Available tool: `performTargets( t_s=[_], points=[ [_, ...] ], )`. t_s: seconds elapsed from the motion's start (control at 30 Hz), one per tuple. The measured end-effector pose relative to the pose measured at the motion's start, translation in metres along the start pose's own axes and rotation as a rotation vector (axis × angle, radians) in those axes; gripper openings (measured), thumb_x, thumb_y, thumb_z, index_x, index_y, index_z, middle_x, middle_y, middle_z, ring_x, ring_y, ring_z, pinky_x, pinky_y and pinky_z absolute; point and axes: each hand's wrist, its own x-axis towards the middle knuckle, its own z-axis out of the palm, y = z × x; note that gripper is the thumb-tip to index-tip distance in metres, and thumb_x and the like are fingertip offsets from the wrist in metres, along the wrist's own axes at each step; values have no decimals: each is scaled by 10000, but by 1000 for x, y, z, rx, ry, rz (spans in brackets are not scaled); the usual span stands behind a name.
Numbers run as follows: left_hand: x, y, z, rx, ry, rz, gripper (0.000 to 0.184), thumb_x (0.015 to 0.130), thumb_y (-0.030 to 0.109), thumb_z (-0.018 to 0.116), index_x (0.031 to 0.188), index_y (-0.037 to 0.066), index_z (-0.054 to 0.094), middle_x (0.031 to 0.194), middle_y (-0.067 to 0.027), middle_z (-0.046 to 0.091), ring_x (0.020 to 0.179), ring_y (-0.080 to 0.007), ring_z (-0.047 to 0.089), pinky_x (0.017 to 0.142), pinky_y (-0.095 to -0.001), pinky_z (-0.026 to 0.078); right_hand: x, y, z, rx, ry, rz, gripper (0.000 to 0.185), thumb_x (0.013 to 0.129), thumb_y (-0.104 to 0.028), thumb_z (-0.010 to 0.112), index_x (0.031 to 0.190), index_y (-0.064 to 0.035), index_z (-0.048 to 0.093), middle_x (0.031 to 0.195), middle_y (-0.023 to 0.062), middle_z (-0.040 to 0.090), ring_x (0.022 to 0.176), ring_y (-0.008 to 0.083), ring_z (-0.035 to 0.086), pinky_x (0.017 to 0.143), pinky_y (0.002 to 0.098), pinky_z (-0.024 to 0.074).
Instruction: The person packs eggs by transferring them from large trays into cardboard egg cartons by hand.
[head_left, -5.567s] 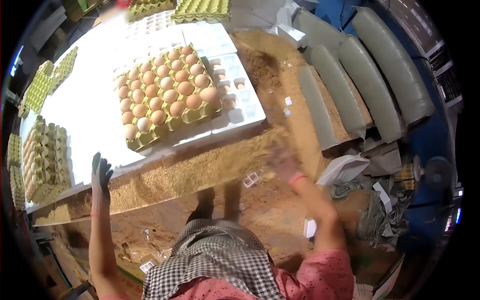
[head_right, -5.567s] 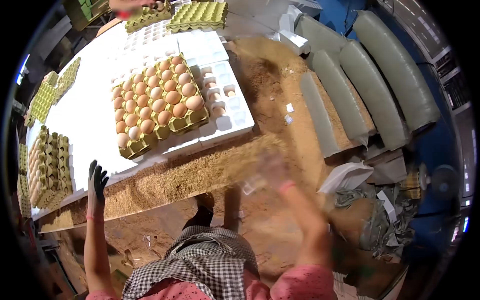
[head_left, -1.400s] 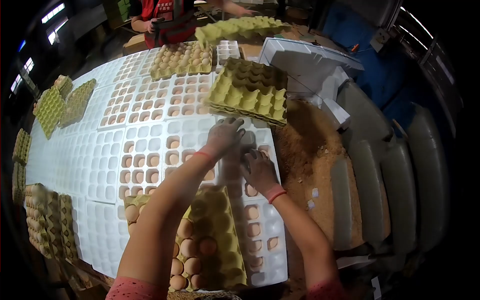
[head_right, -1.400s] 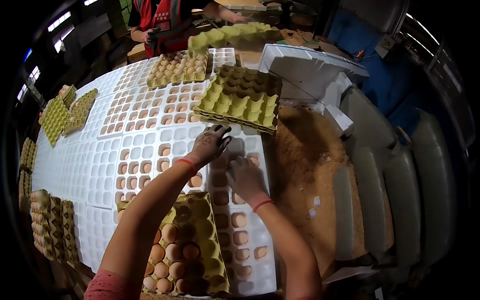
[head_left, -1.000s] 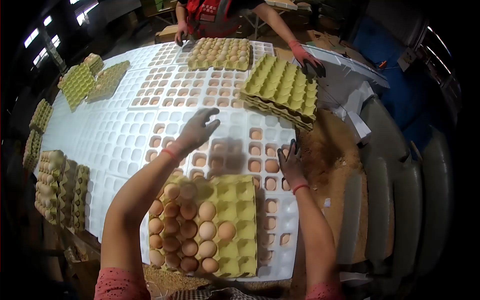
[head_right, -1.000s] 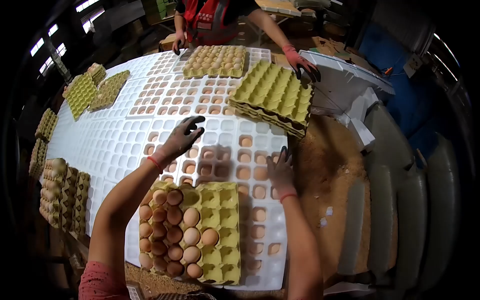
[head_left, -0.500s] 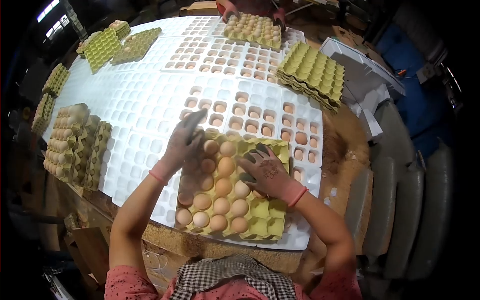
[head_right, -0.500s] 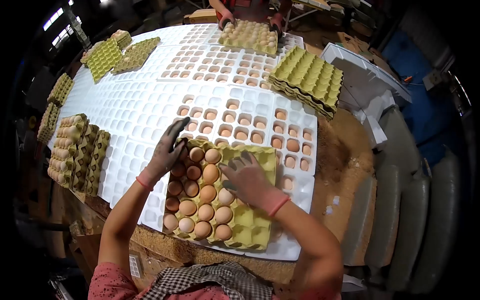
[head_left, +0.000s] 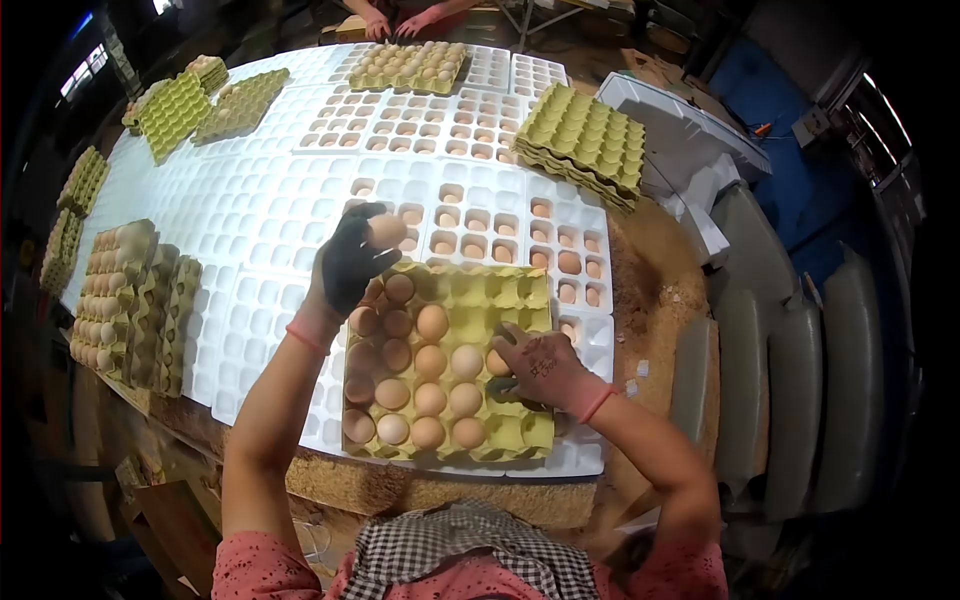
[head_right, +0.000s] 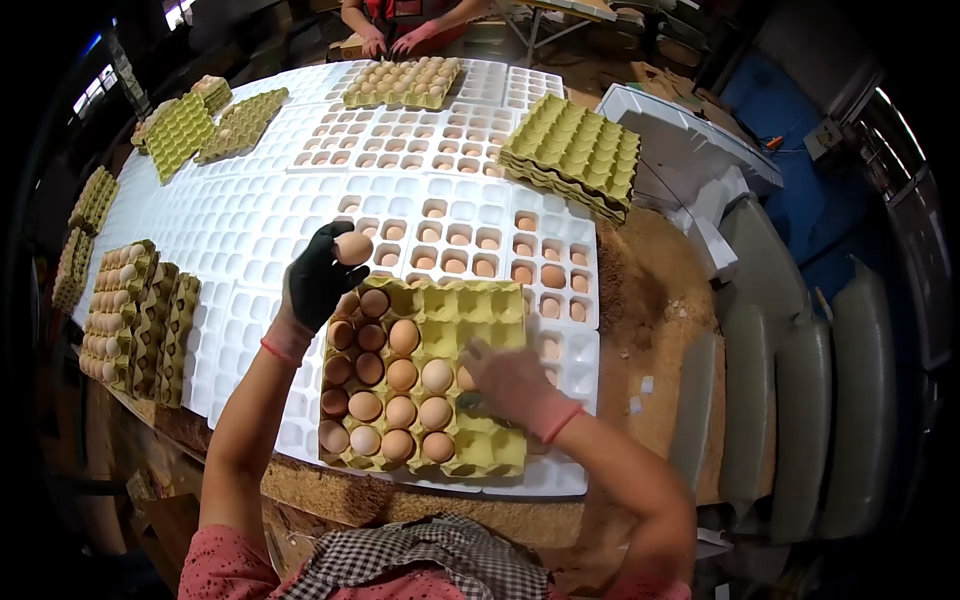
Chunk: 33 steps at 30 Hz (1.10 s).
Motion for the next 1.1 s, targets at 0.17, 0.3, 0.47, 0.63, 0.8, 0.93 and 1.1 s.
performTargets(
  t_s=[0.17,0.3,0.47,0.63,0.8,0.93,1.1],
  points=[
    [-11,17,-14,-543,-266,-542,205,936,138,633,1108,28,621,953,-32,600,816,-119,587,720,-275,507,-4,15,-18,638,54,235,561,808,-460,735,1241,-135,589,1347,98,545,911,234,685,933,577,452],
    [-14,61,13,656,-618,494,355,838,296,684,1162,156,657,1111,-128,601,874,-294,658,729,-366,559,16,-19,-29,189,91,7,375,922,-346,608,1212,-108,626,1348,156,556,966,282,641,752,390,545],
    [-3,44,26,598,-802,363,338,852,283,630,1151,128,644,1050,-127,619,856,-314,650,761,-382,536,40,-23,-11,-32,-124,-111,410,950,-413,587,1185,-84,653,1423,157,493,1045,334,628,887,402,527],
    [58,-3,11,-464,-473,-390,373,951,156,602,1310,67,555,1158,-69,666,975,-158,658,792,-280,530,72,74,-36,731,275,24,453,953,-400,589,1191,-16,627,1231,181,591,941,289,668,880,401,536],
    [164,-96,74,-470,-228,-375,406,977,168,589,1365,56,543,1127,-36,668,721,-92,527,631,-233,465,191,155,-2,594,228,427,470,965,-454,533,1255,-87,584,1196,198,624,1026,358,649,907,430,514],
    [210,-143,112,193,-376,-360,386,885,242,634,1240,89,650,1132,-123,688,940,-247,663,817,-351,518,235,171,7,305,8,557,570,941,-565,497,1288,-119,568,1271,173,606,1153,322,602,955,434,490],
    [228,-139,161,44,4,11,315,973,217,525,1235,78,631,1188,-151,639,1081,-344,605,957,-415,457,262,211,2,268,351,598,496,923,-503,564,1215,-103,592,1161,160,668,1095,315,638,887,448,517]
  ],
)
